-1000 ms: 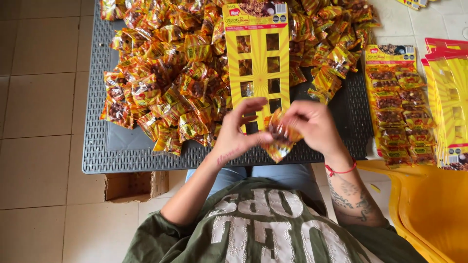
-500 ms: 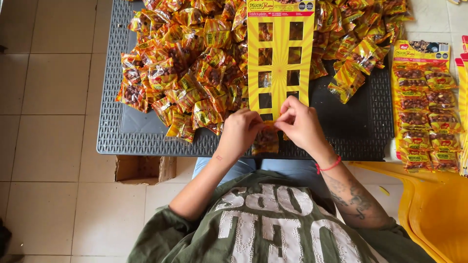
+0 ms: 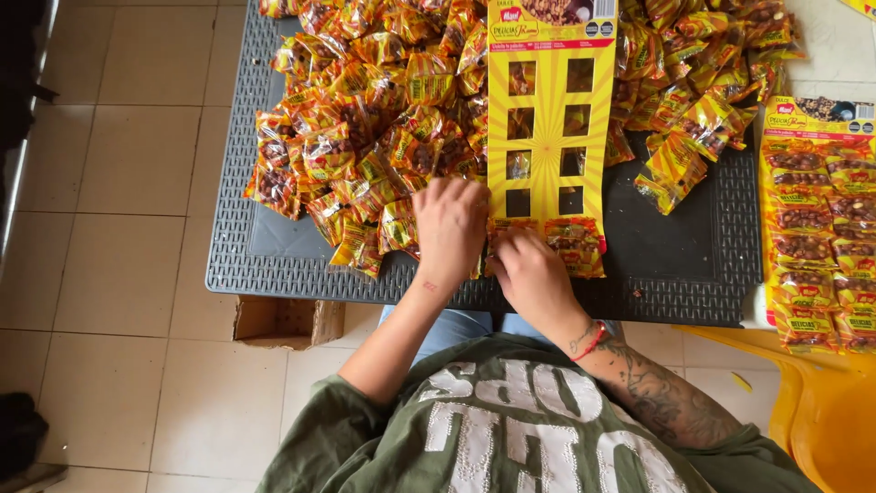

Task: The person attaches snack packets to a yellow cardboard display rack by inserting their edges into slots, then places the finished rack onto a stack.

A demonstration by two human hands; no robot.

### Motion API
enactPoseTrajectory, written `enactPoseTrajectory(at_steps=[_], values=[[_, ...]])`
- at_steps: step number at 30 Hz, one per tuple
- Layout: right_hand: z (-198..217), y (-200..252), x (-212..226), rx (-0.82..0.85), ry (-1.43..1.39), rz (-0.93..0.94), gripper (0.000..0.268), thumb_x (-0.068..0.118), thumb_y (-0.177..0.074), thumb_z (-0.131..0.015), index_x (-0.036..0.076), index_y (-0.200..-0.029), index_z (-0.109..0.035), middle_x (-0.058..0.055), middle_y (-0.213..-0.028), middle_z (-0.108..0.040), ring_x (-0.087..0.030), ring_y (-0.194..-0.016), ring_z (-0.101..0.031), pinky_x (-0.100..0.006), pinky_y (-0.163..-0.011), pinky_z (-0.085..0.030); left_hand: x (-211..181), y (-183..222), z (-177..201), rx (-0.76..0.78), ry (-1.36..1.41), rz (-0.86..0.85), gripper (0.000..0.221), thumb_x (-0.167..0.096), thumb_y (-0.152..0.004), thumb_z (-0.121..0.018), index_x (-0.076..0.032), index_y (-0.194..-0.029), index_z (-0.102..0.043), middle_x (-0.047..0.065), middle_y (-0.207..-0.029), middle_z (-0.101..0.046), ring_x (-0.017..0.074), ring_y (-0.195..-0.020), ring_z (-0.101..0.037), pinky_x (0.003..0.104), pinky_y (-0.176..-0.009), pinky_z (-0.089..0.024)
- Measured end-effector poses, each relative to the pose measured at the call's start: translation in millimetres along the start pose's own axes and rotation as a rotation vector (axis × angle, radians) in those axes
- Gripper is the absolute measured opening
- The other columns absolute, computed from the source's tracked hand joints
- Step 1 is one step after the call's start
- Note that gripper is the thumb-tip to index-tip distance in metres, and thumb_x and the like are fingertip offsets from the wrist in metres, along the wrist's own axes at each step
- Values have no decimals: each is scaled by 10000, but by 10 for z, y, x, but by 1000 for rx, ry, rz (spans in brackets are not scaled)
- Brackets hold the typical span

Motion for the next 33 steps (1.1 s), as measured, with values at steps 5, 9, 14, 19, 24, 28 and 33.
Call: enactPoseTrajectory(at_steps=[5, 9, 14, 19, 24, 28, 33], values=[[-140, 122, -140, 220, -15, -69, 145, 164, -906, -740, 73, -1015, -712, -118, -989, -707, -313, -1050, -700, -403, -835, -603, 135, -56, -135, 132, -187, -58, 1047, -268, -681, -904, -123, -1570, -369, 49, -1452, -618, 258, -1303, -511, 425, -1050, -372], [280, -84, -87, 137, -142, -133, 168, 138, -891, -755, 42, -1027, -731, -182, -1048, -715, -341, -1066, -698, -432, -898, -582, 214, -257, -263, 102, -255, -108, 685, -73, -706, -748, -225, -1346, -556, -23, -1117, -655, 233, -1040, -596, 395, -872, -420], [712, -197, -177, -9, -422, -240, 139, 188, -979, -711, 51, -985, -734, -170, -1049, -731, -320, -1032, -709, -434, -917, -562, 73, -297, 203, -131, -96, -114, 394, -64, -670, -756, -138, -1035, -626, 27, -926, -600, 269, -878, -593, 388, -766, -393], [547, -274, -347, -88, -1106, -412, 319, 9, -1019, -597, 56, -1322, -512, -184, -1234, -617, -421, -1221, -629, -524, -999, -561, -798, 176, 543, -314, 61, -486, 456, 47, -835, -681, -91, -1266, -615, 58, -979, -568, 254, -876, -561, 356, -803, -474], [494, -69, -619, -247, -1269, -503, 393, -32, -993, -631, 110, -1282, -405, -160, -1272, -629, -306, -1180, -633, -326, -818, -510, -701, 153, 862, -140, 749, -211, 1063, -192, -662, -963, -74, -1552, -392, 212, -1332, -565, 456, -1291, -537, 561, -1080, -468], [651, -70, -519, -287, -1378, -467, 343, -1, -977, -654, 124, -1184, -411, -209, -1199, -637, -277, -1041, -652, -295, -748, -548, -455, 135, 129, 72, 1125, 144, 453, -318, -736, -925, -144, -1047, -646, 44, -638, -690, 136, -570, -677, 236, -540, -505], [1017, 109, -661, -541, -873, -350, 275, 0, -991, -757, 37, -1034, -488, -194, -938, -718, -296, -952, -760, -357, -816, -622, -561, 129, 309, 63, 1158, 42, 330, -213, -746, -914, -117, -905, -642, 59, -660, -684, 162, -585, -687, 252, -553, -542]])
Point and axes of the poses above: each hand's wrist, its own y-axis away from the middle knuckle, its own z-axis out of the back of the hand, x = y × z, the point moved 7 cm from there along -y, towards the middle knuckle
